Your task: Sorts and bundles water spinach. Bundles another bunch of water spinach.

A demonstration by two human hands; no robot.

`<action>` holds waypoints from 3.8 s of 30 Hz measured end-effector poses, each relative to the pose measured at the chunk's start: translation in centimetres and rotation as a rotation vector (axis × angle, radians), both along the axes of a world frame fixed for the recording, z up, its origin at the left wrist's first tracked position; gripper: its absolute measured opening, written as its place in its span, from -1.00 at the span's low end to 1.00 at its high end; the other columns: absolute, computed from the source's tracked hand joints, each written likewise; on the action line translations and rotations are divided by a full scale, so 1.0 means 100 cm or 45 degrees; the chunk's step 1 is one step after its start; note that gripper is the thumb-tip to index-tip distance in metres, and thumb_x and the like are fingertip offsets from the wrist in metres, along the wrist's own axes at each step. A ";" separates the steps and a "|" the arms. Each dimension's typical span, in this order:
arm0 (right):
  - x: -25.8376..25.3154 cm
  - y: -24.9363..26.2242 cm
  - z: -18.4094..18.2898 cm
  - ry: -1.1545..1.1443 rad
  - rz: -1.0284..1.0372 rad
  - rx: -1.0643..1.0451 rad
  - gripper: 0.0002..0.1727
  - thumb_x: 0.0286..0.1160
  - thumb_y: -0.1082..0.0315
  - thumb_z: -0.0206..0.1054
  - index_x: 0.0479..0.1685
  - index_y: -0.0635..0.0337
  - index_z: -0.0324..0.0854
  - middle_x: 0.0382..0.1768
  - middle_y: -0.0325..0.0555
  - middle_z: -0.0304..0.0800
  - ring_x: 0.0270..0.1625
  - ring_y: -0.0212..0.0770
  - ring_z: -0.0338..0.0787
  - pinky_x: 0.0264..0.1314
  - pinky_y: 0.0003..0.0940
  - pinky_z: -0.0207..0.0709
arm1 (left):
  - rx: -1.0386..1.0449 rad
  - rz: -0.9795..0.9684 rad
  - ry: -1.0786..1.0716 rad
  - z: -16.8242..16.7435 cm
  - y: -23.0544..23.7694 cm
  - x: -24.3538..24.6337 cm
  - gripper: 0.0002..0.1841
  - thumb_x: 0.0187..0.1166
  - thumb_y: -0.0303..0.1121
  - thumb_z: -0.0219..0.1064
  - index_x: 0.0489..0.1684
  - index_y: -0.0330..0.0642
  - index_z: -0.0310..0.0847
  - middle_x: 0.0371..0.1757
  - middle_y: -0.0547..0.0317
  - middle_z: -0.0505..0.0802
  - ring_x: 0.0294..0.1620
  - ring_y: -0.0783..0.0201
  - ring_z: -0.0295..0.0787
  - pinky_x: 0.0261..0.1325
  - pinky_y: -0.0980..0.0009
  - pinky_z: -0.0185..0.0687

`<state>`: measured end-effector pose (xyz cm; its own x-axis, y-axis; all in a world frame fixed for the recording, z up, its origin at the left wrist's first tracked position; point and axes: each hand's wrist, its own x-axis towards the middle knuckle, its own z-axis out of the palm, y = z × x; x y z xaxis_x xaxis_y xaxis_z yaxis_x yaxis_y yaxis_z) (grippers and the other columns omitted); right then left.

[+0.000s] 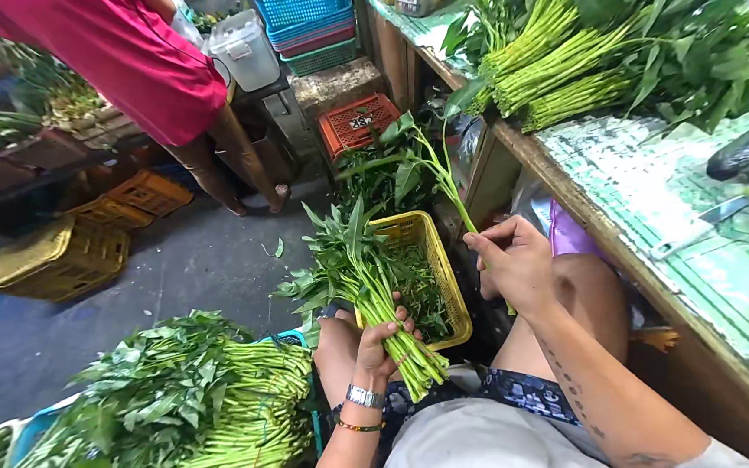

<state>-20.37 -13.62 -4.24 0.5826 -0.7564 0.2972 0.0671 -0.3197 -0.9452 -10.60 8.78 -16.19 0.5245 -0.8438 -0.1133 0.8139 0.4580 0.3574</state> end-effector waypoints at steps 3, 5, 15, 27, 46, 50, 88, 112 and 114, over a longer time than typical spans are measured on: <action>0.001 0.003 -0.006 -0.098 0.031 0.054 -0.78 0.37 0.34 0.62 -0.29 0.12 0.63 -0.42 -0.24 0.87 -0.63 -0.36 0.74 -0.59 -0.48 0.68 | 0.038 -0.014 -0.001 0.006 -0.005 -0.003 -0.24 0.08 -0.47 0.68 0.45 -0.18 0.54 -0.09 -0.04 0.86 -0.17 0.04 0.89 -0.07 0.03 0.86; 0.002 0.006 -0.008 -0.104 0.045 0.102 -0.78 0.38 0.35 0.61 -0.29 0.13 0.62 -0.40 -0.21 0.88 -0.64 -0.35 0.73 -0.62 -0.48 0.66 | 0.043 -0.030 0.003 0.007 -0.008 -0.004 -0.23 0.07 -0.46 0.69 0.46 -0.19 0.54 -0.09 -0.03 0.86 -0.15 0.04 0.89 -0.04 0.02 0.86; 0.006 0.009 -0.009 -0.025 0.175 0.168 -0.68 0.53 0.30 0.49 0.13 0.09 0.50 -0.36 -0.25 0.78 -0.61 -0.40 0.67 -0.61 -0.53 0.63 | 0.048 -0.033 -0.077 0.006 -0.013 -0.010 -0.36 0.17 -0.47 0.63 0.36 -0.30 0.59 -0.10 -0.09 0.89 0.00 -0.06 0.89 0.26 -0.05 0.76; 0.024 0.017 -0.021 0.118 0.607 1.080 -0.60 0.79 0.40 0.16 0.54 0.20 0.52 -0.18 -0.03 0.83 -0.13 -0.20 0.86 0.06 -0.31 0.76 | -0.033 -0.129 -0.145 0.004 -0.003 -0.009 -0.33 0.20 -0.39 0.62 0.40 -0.30 0.52 -0.28 0.07 0.82 -0.39 0.16 0.83 -0.21 0.18 0.84; 0.075 0.040 -0.057 0.134 0.613 1.295 -0.82 0.81 0.36 0.16 0.21 0.19 0.41 -0.15 -0.06 0.81 -0.63 -0.45 0.59 -0.60 -0.65 0.48 | 0.374 0.294 -0.252 0.028 0.032 0.003 -0.26 -0.03 -0.30 0.73 0.24 -0.36 0.56 -0.41 0.04 0.79 -0.50 0.11 0.80 -0.35 0.13 0.83; 0.073 0.046 -0.036 0.067 0.778 1.364 -0.68 0.86 0.26 0.10 0.42 0.14 0.51 -0.11 -0.12 0.82 -0.51 -0.42 0.69 -0.48 -0.63 0.61 | 0.473 0.450 -0.259 0.017 0.044 0.017 -0.40 0.14 -0.47 0.58 0.26 -0.39 0.55 -0.32 -0.07 0.81 -0.44 0.05 0.83 -0.32 0.07 0.85; 0.060 0.023 -0.005 0.070 1.269 -1.888 -0.09 0.16 0.49 0.60 0.71 -0.20 0.47 0.54 -0.04 0.65 0.71 0.09 0.47 0.86 0.11 0.08 | 1.043 -0.744 -0.845 0.106 0.003 0.038 -0.84 0.27 -0.48 0.30 -0.23 -0.17 0.69 -0.37 0.18 0.84 -0.46 0.34 0.79 -0.34 0.40 0.78; 0.131 -0.054 -0.090 1.034 0.949 -0.513 -0.30 0.04 0.16 0.72 0.30 0.07 0.57 -0.12 0.19 0.83 0.00 0.32 0.83 0.02 0.42 0.63 | 1.602 0.476 -1.014 0.078 -0.005 0.074 -0.69 0.83 -0.26 0.12 0.33 -0.24 0.58 -0.31 0.15 0.74 -0.61 0.38 0.54 -0.54 0.46 0.56; 0.130 -0.050 -0.086 1.055 0.965 -0.491 -0.30 0.06 0.15 0.72 0.29 0.07 0.56 -0.13 0.19 0.83 0.00 0.31 0.83 0.01 0.43 0.62 | 1.857 0.645 -1.544 0.081 -0.017 0.069 -0.54 0.68 -0.16 0.34 0.44 -0.25 0.55 0.05 0.01 0.82 -0.24 0.25 0.78 -0.16 0.26 0.77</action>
